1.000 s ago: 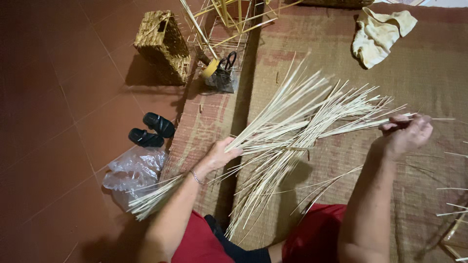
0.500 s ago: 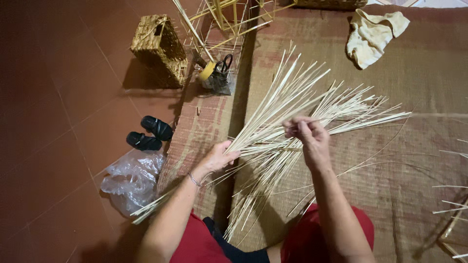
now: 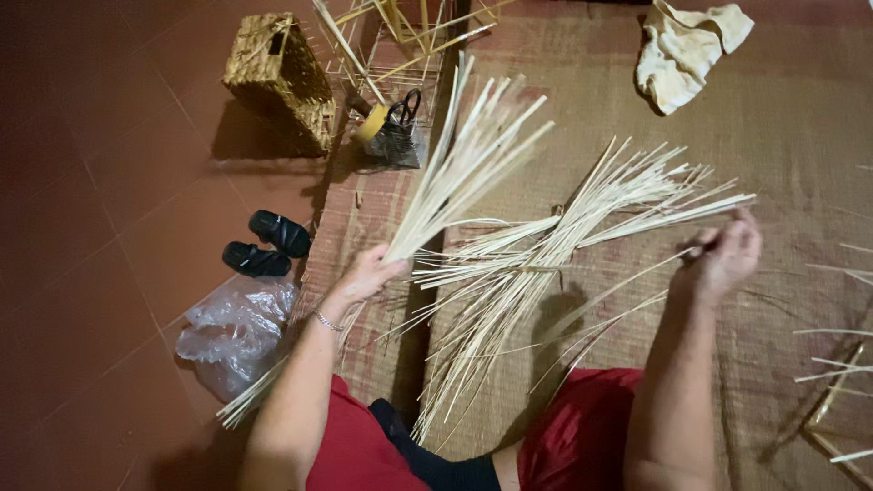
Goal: The person sits on a mat and prepares a bundle of thin bamboo strips by aligning them and trimming the ends with scissors. They then begin weaving the strips into a larger bamboo structure.
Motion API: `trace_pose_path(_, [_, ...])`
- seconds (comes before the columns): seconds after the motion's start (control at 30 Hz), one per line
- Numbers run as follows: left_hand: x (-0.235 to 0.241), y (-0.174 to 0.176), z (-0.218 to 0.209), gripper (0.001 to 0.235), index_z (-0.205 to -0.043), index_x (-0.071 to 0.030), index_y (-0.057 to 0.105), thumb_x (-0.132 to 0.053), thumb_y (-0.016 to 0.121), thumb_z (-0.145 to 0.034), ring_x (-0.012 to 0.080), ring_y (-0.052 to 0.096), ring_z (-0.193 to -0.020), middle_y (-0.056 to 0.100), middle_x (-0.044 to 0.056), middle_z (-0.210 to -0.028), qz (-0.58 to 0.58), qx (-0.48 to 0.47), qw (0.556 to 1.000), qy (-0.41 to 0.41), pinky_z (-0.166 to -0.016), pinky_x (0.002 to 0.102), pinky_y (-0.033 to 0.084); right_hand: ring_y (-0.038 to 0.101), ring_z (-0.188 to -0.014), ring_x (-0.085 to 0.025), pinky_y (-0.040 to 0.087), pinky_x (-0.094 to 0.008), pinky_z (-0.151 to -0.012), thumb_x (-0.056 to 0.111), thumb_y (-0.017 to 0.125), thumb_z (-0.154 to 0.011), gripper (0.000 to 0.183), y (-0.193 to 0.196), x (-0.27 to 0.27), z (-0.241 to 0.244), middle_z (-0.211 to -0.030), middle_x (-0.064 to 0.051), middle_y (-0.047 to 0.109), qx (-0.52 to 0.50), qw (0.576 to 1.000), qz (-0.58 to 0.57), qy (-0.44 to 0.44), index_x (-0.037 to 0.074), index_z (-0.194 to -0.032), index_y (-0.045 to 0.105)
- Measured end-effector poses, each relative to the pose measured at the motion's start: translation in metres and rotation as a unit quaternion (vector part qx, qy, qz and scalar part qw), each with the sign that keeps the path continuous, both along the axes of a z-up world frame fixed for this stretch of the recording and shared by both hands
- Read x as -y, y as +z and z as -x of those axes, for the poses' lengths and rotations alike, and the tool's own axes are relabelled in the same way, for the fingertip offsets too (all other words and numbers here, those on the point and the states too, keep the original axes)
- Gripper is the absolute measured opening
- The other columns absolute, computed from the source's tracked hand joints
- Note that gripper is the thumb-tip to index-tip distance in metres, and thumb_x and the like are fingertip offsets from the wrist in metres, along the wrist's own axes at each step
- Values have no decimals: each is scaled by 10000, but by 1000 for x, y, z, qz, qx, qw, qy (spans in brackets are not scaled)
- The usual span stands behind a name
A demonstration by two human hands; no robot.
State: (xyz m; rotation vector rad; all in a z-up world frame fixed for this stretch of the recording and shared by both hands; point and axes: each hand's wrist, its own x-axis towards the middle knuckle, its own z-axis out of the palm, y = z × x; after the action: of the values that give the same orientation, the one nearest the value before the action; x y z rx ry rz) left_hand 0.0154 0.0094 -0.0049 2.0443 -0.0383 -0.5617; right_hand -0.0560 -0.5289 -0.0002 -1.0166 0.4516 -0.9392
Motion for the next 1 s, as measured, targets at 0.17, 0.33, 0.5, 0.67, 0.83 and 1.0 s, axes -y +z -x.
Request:
trace_pose_path(0.17, [-20, -4, -8, 352, -1232, -71, 661, -182, 766, -915, 15, 640, -671, 747, -40, -889, 132, 53, 988, 58, -541, 187, 503, 528, -506, -91, 439, -257, -393, 204, 633, -1106, 151, -74, -9, -3, -692, -10, 581, -145, 988, -49, 34, 73, -1054, 579])
trace_pose_path(0.33, [-45, 26, 2, 254, -1152, -18, 667, -132, 779, -954, 14, 447, -577, 603, -58, -792, 151, 142, 952, 224, -456, 201, 338, 568, -592, -87, 465, -244, -457, 165, 663, -1028, 86, -119, 7, 3, -779, -11, 640, -245, 965, -74, -65, 81, -1045, 664])
trace_pose_path(0.5, [-48, 71, 13, 207, -1113, -76, 652, -143, 742, -939, 12, 426, -468, 571, -54, -691, 193, 103, 944, 245, -389, 185, 313, 582, -624, -113, 519, -260, -510, 170, 636, -1019, 71, -115, 33, 18, -812, -40, 609, -277, 949, -124, -84, 99, -1020, 630])
trace_pose_path(0.67, [-26, 58, 12, 218, -1101, -60, 653, -126, 756, -920, 8, 436, -466, 580, -56, -685, 204, 64, 961, 176, -395, 183, 337, 632, -709, -206, 540, -349, -606, 156, 630, -1009, 200, -167, 17, 5, -906, -126, 666, -368, 926, -7, 85, 3, -1134, 660])
trace_pose_path(0.83, [-10, 56, 13, 235, -1091, -50, 656, -145, 748, -898, 14, 462, -479, 654, -28, -730, 241, -15, 960, 145, -407, 172, 342, 688, -909, -333, 570, -449, -783, 232, 812, -878, 471, -175, 3, 6, -1027, -249, 698, -471, 809, 351, 30, -67, -1220, 685])
trace_pose_path(1.0, [4, 66, 21, 231, -1078, -51, 664, -160, 761, -899, 13, 429, -477, 612, -37, -704, 250, -56, 962, 98, -400, 179, 309, 713, -912, -290, 592, -396, -782, 129, 721, -973, 385, -114, -20, 13, -1051, -222, 713, -326, 854, 403, 55, -76, -1291, 646])
